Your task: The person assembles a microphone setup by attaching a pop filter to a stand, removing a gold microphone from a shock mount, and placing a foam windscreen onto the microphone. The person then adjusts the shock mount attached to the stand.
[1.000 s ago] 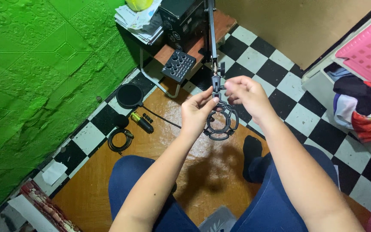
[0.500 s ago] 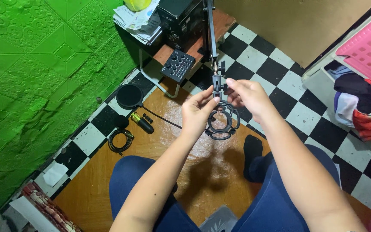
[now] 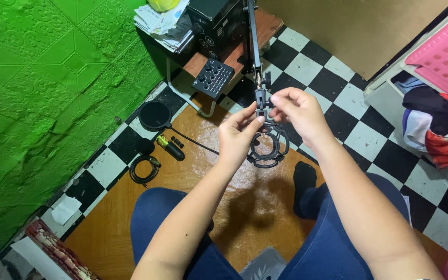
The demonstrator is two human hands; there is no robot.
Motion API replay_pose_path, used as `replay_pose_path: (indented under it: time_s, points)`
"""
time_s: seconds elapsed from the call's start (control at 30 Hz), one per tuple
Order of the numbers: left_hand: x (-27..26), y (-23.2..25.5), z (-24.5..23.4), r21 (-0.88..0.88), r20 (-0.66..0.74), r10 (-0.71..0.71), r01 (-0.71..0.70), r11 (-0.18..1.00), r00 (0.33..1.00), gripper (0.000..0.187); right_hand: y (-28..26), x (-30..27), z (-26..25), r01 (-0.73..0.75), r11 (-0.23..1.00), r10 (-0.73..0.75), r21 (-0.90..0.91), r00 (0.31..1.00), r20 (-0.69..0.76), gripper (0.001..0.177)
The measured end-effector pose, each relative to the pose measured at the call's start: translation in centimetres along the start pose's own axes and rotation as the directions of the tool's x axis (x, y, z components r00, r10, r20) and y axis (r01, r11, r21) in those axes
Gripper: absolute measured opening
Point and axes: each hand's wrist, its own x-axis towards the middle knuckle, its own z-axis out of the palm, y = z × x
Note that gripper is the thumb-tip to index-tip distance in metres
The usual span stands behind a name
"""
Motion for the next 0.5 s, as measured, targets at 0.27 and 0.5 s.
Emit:
replay_pose_path:
  time_s: [0.27, 0.5]
  points:
    - [0.24, 0.17, -0.36, -0.060, -0.003, -0.020, 0.020, 0.998, 1.000, 0.043, -0.18, -0.29, 0.48, 0.267, 0.963, -0.270, 0.037, 0.959, 0.088, 0.034]
    - [0.28, 0.09, -0.40, -0.020, -0.017, -0.032, 0.032, 0.999, 0.999, 0.044, -0.01, -0.64, 0.28, 0.313, 0.947, -0.299, -0.071, 0.940, 0.164, 0.026]
